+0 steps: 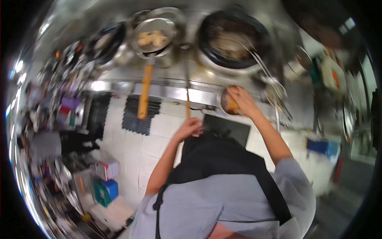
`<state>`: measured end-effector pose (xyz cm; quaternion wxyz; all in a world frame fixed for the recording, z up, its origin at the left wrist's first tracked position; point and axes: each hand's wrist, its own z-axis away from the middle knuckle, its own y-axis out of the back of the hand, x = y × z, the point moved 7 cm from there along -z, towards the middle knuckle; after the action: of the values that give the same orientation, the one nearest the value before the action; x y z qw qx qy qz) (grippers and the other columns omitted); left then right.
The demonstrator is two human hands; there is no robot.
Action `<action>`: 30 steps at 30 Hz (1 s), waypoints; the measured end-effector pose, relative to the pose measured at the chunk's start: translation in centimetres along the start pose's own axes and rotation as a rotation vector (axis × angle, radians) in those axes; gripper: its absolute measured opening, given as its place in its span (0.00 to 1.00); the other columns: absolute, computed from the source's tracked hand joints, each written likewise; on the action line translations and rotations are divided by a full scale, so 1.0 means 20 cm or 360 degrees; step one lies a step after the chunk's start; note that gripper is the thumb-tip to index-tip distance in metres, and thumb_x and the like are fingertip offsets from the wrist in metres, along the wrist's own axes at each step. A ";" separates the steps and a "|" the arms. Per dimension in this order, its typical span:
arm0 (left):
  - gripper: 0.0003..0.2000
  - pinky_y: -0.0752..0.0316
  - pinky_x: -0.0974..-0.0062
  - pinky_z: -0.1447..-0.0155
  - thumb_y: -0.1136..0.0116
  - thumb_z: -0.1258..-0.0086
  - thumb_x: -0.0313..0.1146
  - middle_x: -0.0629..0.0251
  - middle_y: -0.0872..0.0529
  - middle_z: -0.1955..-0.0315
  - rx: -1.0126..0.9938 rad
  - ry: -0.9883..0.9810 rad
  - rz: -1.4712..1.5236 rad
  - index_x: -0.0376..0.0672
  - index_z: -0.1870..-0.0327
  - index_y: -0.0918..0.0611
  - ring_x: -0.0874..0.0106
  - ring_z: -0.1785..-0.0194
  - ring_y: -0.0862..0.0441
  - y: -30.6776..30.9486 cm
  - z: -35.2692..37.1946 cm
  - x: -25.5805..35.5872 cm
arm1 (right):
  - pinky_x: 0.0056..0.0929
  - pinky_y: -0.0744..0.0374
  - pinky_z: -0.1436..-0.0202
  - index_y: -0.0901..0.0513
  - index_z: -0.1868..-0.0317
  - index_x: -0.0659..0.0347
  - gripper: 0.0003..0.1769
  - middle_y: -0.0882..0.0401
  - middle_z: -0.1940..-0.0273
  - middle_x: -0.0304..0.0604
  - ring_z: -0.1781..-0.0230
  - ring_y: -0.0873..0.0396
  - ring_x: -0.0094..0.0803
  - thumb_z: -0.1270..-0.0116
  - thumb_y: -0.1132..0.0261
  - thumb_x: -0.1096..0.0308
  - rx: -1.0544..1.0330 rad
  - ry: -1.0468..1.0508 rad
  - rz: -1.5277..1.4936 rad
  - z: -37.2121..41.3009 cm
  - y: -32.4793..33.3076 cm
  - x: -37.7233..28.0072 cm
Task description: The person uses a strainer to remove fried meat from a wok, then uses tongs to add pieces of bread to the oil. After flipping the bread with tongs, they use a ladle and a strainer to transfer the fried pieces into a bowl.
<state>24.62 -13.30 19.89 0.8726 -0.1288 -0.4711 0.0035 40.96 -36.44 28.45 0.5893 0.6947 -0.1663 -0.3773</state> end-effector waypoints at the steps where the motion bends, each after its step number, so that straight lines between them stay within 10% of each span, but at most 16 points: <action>1: 0.17 0.16 0.71 0.56 0.41 0.30 0.35 0.61 0.17 0.58 -0.0029 0.0094 0.0059 0.43 0.42 0.25 0.69 0.63 0.14 -0.05 -0.13 -0.04 | 0.48 0.37 0.27 0.40 0.25 0.43 0.61 0.42 0.29 0.61 0.30 0.40 0.58 0.63 0.18 0.67 -0.0014 -0.0017 0.0002 -0.02 -0.05 0.00; 9: 0.11 0.19 0.70 0.78 0.38 0.35 0.31 0.59 0.19 0.75 -0.0001 0.0201 0.0305 0.34 0.58 0.23 0.65 0.76 0.14 -0.38 -0.61 -0.09 | 0.53 0.32 0.36 0.41 0.25 0.49 0.67 0.37 0.40 0.63 0.39 0.34 0.60 0.71 0.17 0.63 -0.0135 -0.0145 0.0069 -0.09 -0.17 0.00; 20: 0.04 0.14 0.71 0.71 0.48 0.32 0.22 0.55 0.18 0.72 0.0126 -0.0082 0.0407 0.28 0.64 0.26 0.61 0.72 0.13 -0.31 -0.61 0.13 | 0.48 0.30 0.49 0.36 0.28 0.49 0.53 0.32 0.47 0.55 0.47 0.32 0.51 0.58 0.24 0.57 -0.0052 -0.0241 0.0337 -0.12 -0.16 -0.15; 30: 0.08 0.14 0.74 0.66 0.49 0.35 0.23 0.53 0.14 0.68 0.0452 -0.0264 0.0437 0.27 0.60 0.21 0.66 0.71 0.13 -0.05 -0.32 0.52 | 0.51 0.30 0.40 0.38 0.28 0.52 0.55 0.32 0.46 0.59 0.44 0.29 0.55 0.60 0.25 0.56 0.0376 0.0106 -0.0245 -0.60 0.76 -0.22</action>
<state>35.47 -14.42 25.33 0.8315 -0.0669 -0.5142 0.1993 49.87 -28.94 44.56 0.4780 0.7821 -0.1362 -0.3758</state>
